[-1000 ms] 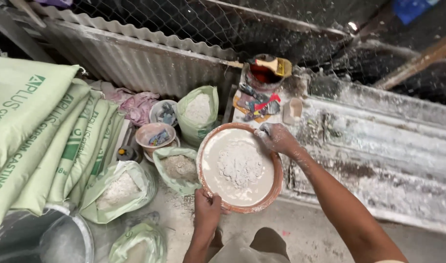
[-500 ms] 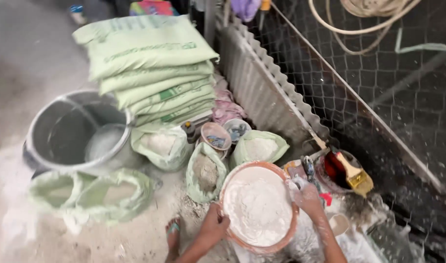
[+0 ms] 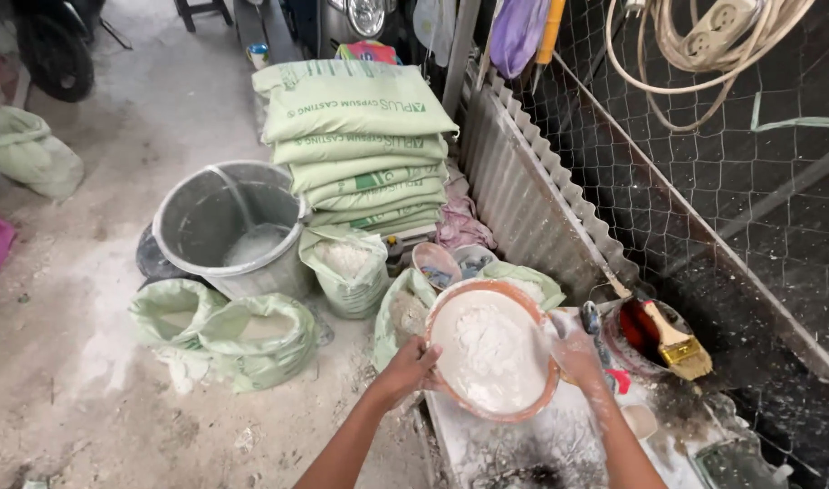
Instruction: The person handles long white molding strips, placing them against a wall rack. They then pick up green and brown molding strips from a workbench and use a paintbrush to apply a dark liquid coating to their surfaces. The person repeatedly moves between the workbench and the storage area.
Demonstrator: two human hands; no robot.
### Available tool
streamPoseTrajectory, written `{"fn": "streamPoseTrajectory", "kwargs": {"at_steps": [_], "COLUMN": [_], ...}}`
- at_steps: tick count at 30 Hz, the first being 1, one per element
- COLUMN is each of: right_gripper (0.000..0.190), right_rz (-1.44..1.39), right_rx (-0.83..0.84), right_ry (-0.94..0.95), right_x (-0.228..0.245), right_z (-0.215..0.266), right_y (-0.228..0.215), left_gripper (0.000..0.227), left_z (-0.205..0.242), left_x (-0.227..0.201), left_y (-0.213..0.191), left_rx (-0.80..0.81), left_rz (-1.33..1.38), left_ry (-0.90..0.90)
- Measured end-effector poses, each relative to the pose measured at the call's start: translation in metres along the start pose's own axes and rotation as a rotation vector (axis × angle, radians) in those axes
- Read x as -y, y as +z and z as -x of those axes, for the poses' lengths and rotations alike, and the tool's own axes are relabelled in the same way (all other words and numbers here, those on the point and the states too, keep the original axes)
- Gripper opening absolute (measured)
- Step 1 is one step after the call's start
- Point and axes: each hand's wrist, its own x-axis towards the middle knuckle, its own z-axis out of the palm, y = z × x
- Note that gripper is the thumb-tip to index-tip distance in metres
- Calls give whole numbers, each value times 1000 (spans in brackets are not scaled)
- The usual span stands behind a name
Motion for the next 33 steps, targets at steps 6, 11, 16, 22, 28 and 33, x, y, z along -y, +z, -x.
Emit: {"fn": "streamPoseTrajectory", "kwargs": {"at_steps": [6, 11, 16, 22, 28, 33], "right_gripper": [55, 54, 47, 50, 39, 33], "right_rz": [-238, -557, -376, -291, 44, 68], "right_rx": [-267, -198, -40, -34, 1, -47], "right_ry": [204, 288, 424, -76, 152, 94], "right_x": [-14, -47, -151, -187, -166, -153], "right_z": [67, 147, 212, 266, 294, 306], "right_y": [5, 2, 36, 41, 49, 43], "left_gripper": [68, 83, 92, 96, 93, 88], "left_z": [49, 65, 78, 112, -10, -8], "left_x": [28, 95, 173, 164, 332, 357], "left_y": [-26, -46, -22, 24, 72, 112], "left_rx": [-48, -83, 53, 94, -147, -253], "left_rz": [68, 34, 171, 34, 112, 56], "left_ry": [-53, -196, -342, -361, -394, -234]}}
